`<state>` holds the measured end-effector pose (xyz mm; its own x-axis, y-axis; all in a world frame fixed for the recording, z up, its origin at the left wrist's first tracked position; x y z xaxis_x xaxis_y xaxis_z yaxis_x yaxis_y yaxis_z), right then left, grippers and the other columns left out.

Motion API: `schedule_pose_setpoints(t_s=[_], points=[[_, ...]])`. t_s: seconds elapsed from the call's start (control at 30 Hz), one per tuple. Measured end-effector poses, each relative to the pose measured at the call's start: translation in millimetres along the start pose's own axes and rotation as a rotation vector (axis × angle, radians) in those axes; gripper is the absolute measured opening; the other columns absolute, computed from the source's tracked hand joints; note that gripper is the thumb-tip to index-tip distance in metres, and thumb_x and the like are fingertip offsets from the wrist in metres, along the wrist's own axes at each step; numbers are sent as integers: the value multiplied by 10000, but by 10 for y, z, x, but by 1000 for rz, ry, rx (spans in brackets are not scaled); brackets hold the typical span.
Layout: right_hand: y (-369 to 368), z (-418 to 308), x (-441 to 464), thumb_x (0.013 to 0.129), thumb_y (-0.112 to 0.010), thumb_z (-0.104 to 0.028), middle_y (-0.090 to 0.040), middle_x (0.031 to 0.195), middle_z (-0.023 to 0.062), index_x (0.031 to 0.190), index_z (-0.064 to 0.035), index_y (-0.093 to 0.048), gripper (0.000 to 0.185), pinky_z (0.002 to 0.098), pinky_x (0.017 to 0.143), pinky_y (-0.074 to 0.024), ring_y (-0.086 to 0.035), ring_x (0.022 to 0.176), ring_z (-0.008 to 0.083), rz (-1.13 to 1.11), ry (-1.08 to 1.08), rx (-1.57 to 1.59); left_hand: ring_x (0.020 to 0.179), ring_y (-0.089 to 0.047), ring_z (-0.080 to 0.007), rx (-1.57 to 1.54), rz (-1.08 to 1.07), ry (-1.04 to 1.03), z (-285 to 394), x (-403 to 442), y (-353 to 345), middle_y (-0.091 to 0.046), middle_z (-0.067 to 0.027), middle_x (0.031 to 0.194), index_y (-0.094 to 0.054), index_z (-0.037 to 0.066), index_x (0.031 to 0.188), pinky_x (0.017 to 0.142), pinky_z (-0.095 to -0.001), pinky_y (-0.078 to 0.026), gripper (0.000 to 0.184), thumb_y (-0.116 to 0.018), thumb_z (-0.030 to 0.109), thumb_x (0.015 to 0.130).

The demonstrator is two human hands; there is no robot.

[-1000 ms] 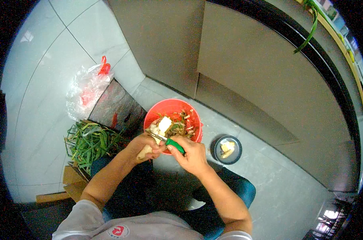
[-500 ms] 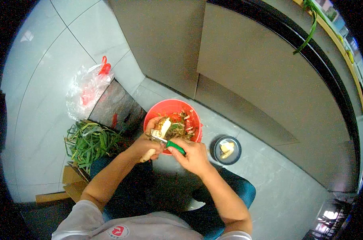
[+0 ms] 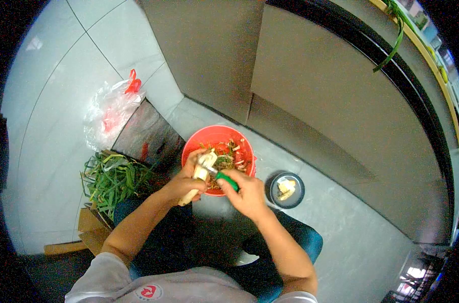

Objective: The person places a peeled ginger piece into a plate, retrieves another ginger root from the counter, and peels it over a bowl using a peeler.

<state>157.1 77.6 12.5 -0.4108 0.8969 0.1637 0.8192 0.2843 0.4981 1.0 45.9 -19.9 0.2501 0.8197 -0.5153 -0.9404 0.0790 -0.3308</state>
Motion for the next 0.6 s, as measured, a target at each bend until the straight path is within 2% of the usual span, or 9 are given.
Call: schedule_pose_setpoints(t_s=[0.1,0.17,0.23,0.33,0.37,0.43,0.5,0.53,0.6], points=[[-89,-164,-34,882,-675,-317,-717,995,121,1078,-110,-693,285,384,692,-567,-708,833,305,-80,117,-46,601,-530,-147,14,11,-65,65,-7,-19,-525,-103,978,-127,287,1477,419,-274,-432,969,-585,-62,697],[-50,-201,-3,878,-690,-265,-715,958,167,1068,-53,-697,285,355,720,-562,-717,829,301,-43,154,-106,615,-534,-147,20,29,-86,73,-13,-15,-524,-98,983,-131,280,1475,422,-274,-434,956,-584,-62,705],[42,-159,57,880,-687,-276,-717,942,158,1062,-61,-703,282,356,686,-561,-714,790,301,18,144,-197,556,-508,-154,-26,31,-61,22,-4,-10,-507,-87,943,-183,309,1469,389,-274,-401,989,-569,-66,639],[126,-98,116,879,-685,-270,-714,940,164,1057,-61,-705,275,361,664,-557,-708,783,307,105,131,-252,553,-501,-153,42,76,13,-6,-17,-19,-498,-94,923,-179,302,1469,393,-275,-401,984,-565,-65,641],[182,-19,139,886,-685,-270,-717,923,152,1057,-54,-701,276,343,662,-550,-706,756,271,149,82,-316,553,-501,-153,43,75,12,16,-33,-19,-498,-94,923,-179,302,1469,393,-275,-401,984,-565,-65,641],[233,44,137,893,-685,-270,-720,906,139,1057,-46,-698,277,325,660,-542,-704,728,235,199,33,-385,566,-509,-135,89,-60,52,20,-45,-117,-518,-115,986,-138,265,1469,428,-270,-422,930,-586,-45,716],[156,298,93,923,-641,-317,-714,954,140,1084,-64,-690,304,349,644,-541,-704,741,266,114,-237,-49,541,-501,-137,88,-33,54,-18,-23,-91,-522,-126,1016,-145,244,1467,423,-274,-417,910,-593,-26,723],[106,325,67,923,-641,-317,-714,954,140,1084,-64,-690,304,349,644,-541,-704,741,266,107,-235,-48,548,-510,-134,112,-9,29,8,-28,-74,-528,-126,1043,-151,234,1465,417,-273,-420,900,-597,-23,727],[-77,316,27,926,-640,-337,-715,900,138,1085,-70,-691,315,348,653,-534,-695,708,251,45,-158,267,554,-518,-132,138,16,4,19,-31,-47,-533,-125,1070,-157,224,1464,412,-271,-422,891,-601,-21,731]])
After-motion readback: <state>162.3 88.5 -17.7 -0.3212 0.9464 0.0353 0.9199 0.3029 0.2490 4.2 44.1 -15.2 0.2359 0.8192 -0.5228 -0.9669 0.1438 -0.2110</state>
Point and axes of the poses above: each hand's wrist, its own x-axis towards the middle knuckle, its own y-axis out of the back of the hand, z = x × y, the point moved 8 cm from there along x, towards the middle knuckle
